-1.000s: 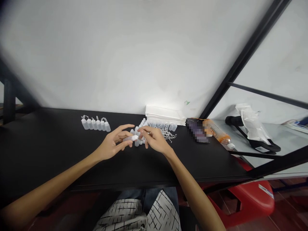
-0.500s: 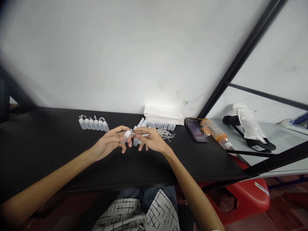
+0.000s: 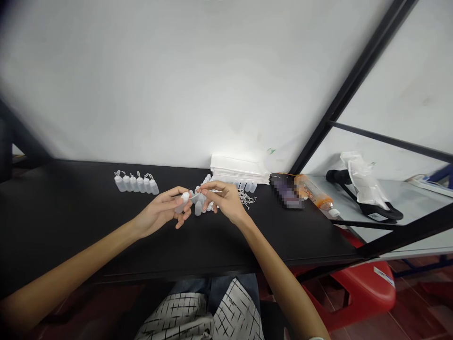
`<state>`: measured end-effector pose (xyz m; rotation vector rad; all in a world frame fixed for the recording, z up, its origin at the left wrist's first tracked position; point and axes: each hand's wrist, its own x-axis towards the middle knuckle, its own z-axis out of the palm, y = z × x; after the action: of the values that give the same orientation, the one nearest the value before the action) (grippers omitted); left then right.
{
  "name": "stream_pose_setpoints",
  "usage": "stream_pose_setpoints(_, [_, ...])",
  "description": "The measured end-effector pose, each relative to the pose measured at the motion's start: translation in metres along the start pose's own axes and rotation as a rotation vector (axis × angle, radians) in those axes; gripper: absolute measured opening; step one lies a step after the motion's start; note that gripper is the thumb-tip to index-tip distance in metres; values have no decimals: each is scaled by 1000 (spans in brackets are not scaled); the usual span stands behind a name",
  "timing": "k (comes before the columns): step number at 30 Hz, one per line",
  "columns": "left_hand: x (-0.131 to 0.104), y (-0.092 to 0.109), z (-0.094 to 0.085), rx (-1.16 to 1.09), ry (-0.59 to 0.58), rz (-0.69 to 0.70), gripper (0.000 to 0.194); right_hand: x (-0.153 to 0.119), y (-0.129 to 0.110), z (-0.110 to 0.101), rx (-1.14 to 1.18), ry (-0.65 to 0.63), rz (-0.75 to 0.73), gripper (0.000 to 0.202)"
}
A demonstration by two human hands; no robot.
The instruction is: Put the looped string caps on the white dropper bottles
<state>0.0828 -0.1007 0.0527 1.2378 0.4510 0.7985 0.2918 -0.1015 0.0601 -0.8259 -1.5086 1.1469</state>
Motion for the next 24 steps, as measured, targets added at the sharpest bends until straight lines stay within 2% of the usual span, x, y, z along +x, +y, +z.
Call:
stream_pose_setpoints(4, [1,-4,-1,7,0,-45,20,1,4,0,83,100,20,25])
stream_pose_setpoints(10, [0,-4,-2,-5,-27,-69,22,1,6,3,180,91,108,46])
stream_pose_setpoints(16, [0,-3,-1,12,-21,-62,21,1,5,2,198,93,107,27])
stream_pose_setpoints(24, [-1,0,-3,34,-27,-35,22,-1,3,-1,112,82,26,24])
